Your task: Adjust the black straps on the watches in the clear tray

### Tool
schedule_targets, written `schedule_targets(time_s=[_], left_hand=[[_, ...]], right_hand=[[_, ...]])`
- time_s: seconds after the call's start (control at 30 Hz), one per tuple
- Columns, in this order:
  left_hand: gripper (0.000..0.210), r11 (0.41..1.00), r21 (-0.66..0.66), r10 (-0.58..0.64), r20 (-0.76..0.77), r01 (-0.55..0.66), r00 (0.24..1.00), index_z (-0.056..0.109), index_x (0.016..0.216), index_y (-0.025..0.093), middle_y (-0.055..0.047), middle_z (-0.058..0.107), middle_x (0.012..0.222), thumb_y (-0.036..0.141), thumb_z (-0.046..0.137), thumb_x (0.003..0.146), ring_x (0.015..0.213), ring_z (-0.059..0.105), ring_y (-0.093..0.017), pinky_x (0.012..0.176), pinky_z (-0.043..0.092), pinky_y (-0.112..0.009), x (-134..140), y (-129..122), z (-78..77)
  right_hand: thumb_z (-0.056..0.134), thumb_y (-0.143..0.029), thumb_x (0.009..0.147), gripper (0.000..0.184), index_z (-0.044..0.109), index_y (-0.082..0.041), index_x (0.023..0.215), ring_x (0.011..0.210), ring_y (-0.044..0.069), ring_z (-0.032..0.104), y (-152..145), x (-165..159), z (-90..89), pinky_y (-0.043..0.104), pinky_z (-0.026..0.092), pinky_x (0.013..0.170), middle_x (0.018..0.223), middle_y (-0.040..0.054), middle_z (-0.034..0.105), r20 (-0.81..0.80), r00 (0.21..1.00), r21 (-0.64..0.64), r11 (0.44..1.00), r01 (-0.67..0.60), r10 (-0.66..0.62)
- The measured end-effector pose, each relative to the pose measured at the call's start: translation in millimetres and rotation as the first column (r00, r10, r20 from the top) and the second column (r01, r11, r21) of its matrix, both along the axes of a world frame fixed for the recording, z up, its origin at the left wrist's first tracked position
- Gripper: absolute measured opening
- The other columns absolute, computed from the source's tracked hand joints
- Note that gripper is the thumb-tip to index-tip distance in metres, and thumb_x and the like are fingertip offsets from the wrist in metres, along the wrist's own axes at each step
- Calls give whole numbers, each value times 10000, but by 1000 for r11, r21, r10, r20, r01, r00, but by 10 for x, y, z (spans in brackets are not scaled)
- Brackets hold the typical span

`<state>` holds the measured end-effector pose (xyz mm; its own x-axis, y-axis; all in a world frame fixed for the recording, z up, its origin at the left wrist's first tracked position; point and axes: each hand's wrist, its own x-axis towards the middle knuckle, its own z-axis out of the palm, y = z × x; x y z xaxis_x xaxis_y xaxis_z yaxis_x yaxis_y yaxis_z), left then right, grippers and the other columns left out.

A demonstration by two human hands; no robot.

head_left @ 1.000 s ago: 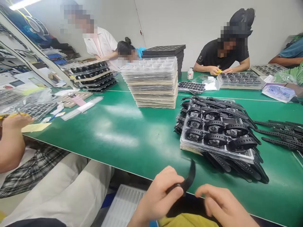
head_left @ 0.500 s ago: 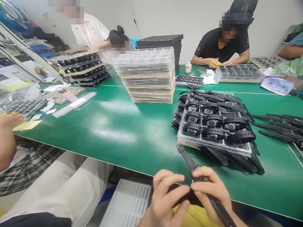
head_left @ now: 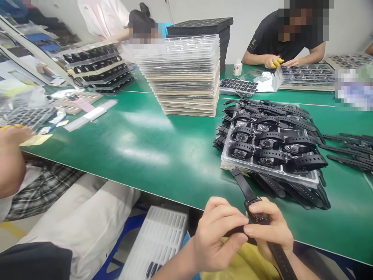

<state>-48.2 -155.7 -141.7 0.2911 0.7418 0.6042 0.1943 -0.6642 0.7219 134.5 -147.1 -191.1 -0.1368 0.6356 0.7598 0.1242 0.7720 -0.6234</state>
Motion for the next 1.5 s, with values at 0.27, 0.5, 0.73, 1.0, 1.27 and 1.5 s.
schedule_targets(time_s=[0.27, 0.5, 0.73, 1.0, 1.27, 1.5], left_hand=[[223, 984, -154, -76, 76, 87, 994, 687, 1128, 209, -103, 778, 923, 201, 661, 907, 783, 677, -221, 799, 509, -397, 9, -5, 32], [148, 892, -412, -66, 286, 185, 956, 683, 1015, 189, -102, 691, 886, 266, 604, 916, 843, 614, -228, 789, 512, -381, 89, -42, 47], [201, 876, -427, -84, 321, 223, 943, 670, 997, 193, -102, 673, 872, 375, 612, 932, 852, 614, -238, 783, 520, -390, 106, -47, 52], [265, 994, 46, 103, -122, -98, 987, 642, 1161, 202, -68, 739, 874, 151, 642, 901, 784, 612, -209, 777, 485, -377, 131, -66, 112], [171, 974, 168, 187, -239, -149, 953, 699, 1018, 194, -55, 738, 840, 121, 566, 941, 804, 535, -211, 773, 406, -370, 173, -137, 102], [169, 983, 168, 125, -328, -73, 936, 688, 1023, 178, -57, 743, 879, 97, 573, 929, 817, 536, -199, 790, 429, -349, 96, -85, 259]], right_hand=[[649, -141, 954, 226, 789, -317, 931, 844, 203, 624, 17, 3, 82, 362, 552, 669, 1037, 48, 626, -19, 998, -78, 995, -67, 66], [633, -155, 954, 241, 787, -340, 941, 825, 206, 618, 16, 0, 114, 365, 550, 671, 993, 50, 623, -22, 996, -150, 985, -90, 88], [642, -178, 969, 198, 759, -327, 908, 885, 208, 601, -26, 15, 87, 364, 546, 730, 1028, 44, 590, -95, 983, -238, 956, -173, 154], [586, -566, 955, 446, 458, -235, 685, 767, 189, 545, -128, -96, 158, 341, 521, 703, 950, 31, 443, -591, 772, -471, 678, -565, 233], [577, -518, 969, 398, 495, -249, 688, 891, 225, 503, -128, -63, 113, 387, 498, 832, 945, 36, 433, -552, 770, -460, 653, -602, 321], [599, -519, 962, 380, 541, -260, 691, 874, 225, 489, -108, -42, 131, 374, 470, 802, 931, 32, 447, -526, 786, -487, 644, -591, 324]])
